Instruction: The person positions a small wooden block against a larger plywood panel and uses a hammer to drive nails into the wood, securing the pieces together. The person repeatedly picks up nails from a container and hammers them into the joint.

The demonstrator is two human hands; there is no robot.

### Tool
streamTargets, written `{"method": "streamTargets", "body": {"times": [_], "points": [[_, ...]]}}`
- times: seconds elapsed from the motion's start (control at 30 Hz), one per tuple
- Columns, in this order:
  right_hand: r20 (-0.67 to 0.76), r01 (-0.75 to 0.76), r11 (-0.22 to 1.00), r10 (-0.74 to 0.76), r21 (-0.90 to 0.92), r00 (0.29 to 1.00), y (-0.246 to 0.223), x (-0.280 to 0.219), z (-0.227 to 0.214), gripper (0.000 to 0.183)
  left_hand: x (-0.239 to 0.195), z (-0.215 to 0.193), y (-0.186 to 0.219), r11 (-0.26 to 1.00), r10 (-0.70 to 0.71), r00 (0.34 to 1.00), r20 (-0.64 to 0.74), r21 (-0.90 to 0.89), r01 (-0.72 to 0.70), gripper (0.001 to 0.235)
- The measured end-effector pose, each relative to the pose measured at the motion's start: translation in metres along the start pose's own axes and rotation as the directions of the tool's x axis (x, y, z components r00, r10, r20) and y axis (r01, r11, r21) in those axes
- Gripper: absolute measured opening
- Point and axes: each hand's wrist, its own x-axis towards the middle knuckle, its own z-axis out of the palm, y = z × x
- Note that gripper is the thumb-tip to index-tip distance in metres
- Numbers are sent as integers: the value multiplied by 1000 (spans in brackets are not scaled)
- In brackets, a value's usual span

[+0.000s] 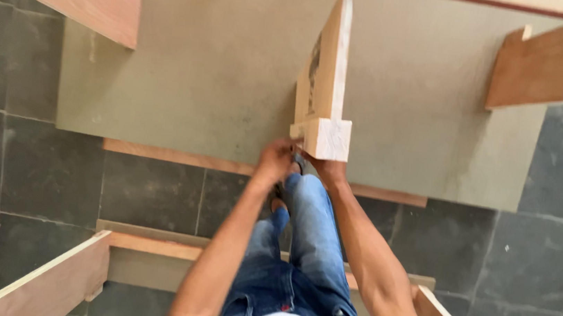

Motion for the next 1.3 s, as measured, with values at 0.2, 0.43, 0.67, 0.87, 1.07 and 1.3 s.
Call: {"method": "streamTargets", "body": {"times": [0.2, 0.43, 0.67, 0.87, 1.07, 1.3], "points": [[84, 274, 824, -269, -495, 959, -95, 11, -38, 72, 17, -36, 70, 961, 260, 952, 160, -139, -239, 37], [-109, 24, 938, 14, 345, 994, -148, 8, -75, 65, 23, -12, 88, 939, 136, 953, 269, -342, -38, 36], [-61, 169, 968, -183, -185, 981, -120, 18, -70, 49, 26, 1, 76, 910, 330, 938, 110, -301, -285, 26], [-209, 294, 956, -287, 0, 935, -133, -9, -78, 53, 4, 1, 72, 932, 269, 946, 179, -298, -209, 27], [-178, 249, 931, -302, -268, 936, -123, -15, -87, 51, -2, 24, 71, 909, 373, 912, 173, -267, -321, 26], [-84, 273, 848, -345, -454, 935, -92, -7, -94, 55, 13, 41, 82, 924, 331, 933, 139, -249, -290, 25]]}}
